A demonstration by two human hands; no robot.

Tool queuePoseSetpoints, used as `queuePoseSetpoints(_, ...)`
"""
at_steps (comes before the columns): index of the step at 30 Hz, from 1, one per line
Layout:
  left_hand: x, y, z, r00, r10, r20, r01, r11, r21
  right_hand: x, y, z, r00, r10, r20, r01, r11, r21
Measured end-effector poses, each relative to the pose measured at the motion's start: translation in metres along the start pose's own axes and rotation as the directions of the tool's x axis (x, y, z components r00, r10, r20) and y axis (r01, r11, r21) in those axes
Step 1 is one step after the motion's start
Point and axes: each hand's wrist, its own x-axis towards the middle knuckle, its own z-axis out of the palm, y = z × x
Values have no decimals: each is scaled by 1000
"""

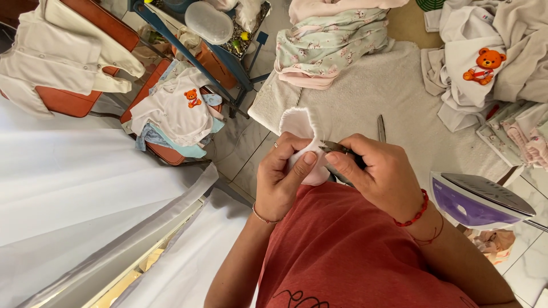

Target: Ironing and trimming loose threads from baby clothes on a finishing table

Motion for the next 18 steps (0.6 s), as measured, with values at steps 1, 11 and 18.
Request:
queuePoseSetpoints(1,0,1,1,1000,0,2,0,1000,0,-1,1,0,1000,1,-2,-1,1000,0)
queuePoseSetpoints(11,3,1,3,1000,-2,20,3,1000,-26,-4,8,-1,1000,-18,-17,17,998,-58)
queuePoseSetpoints(18,4,-3,4,999,26,45,-29,998,47,-3,14,-3,998,-23,-51,28,994,105)
